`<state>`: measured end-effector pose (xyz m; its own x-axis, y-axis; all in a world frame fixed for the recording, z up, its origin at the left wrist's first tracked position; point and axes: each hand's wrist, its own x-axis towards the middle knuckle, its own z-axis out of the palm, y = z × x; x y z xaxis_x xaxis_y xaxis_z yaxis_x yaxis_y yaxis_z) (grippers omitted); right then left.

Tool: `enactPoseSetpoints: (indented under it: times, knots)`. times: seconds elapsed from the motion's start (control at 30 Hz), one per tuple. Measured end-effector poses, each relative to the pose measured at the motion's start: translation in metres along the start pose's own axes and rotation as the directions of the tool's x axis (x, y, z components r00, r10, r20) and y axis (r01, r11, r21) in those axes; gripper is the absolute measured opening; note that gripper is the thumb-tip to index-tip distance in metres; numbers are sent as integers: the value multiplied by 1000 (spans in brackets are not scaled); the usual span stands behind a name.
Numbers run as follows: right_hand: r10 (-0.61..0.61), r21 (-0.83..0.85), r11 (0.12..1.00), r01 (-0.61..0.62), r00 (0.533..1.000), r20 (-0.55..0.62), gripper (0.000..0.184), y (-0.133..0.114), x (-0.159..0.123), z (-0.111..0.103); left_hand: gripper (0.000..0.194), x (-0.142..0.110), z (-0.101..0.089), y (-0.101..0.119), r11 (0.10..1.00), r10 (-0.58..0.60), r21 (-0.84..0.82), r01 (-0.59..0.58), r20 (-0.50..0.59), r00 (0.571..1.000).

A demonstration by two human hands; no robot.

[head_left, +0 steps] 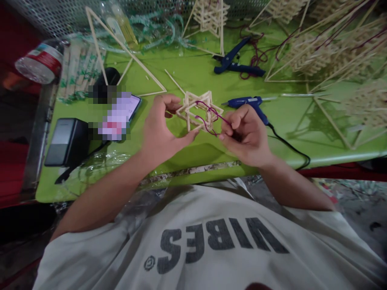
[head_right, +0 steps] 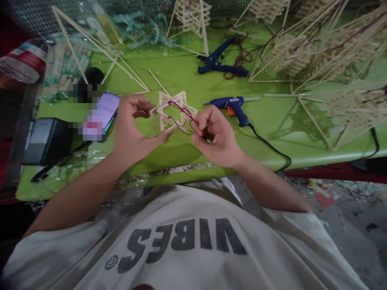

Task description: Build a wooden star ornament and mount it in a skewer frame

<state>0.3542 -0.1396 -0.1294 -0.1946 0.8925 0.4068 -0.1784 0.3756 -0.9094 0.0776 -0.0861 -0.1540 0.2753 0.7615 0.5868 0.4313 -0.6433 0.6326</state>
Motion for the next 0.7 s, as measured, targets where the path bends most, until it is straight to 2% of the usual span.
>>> enactPoseSetpoints:
  times: [0.1, 0.2, 0.3, 0.37, 0.57, 0.7]
  knots:
    - [69, -63, 996, -67, 997, 22, 46, -2, -6, -6, 88, 0, -1, 0, 1000, 3, -7, -3, 5, 1000]
    - [77, -211, 975, -65, 996, 51, 31, -13, -8, -15, 87, 1, -2, 1, 1000, 6, -11, -6, -9, 1000]
    - [84, -316, 948, -38, 988, 133, 14, -28, -7, -22, 89, 1, -3, 0, 1000, -8, 5, 8, -6, 1000]
    - [94, -321, 946, -38, 983, 158, 9, -36, -7, -25, 89, 1, -3, 0, 1000, -23, 10, 23, -1, 1000]
    - [136, -282, 953, -111, 988, 71, 23, -36, -22, -34, 92, 3, -3, -1, 1000, 9, 0, -9, -44, 999]
    - [166, -194, 970, -150, 984, 70, 18, -32, -31, -45, 81, 3, -4, 3, 1000, -19, -9, 19, -37, 999]
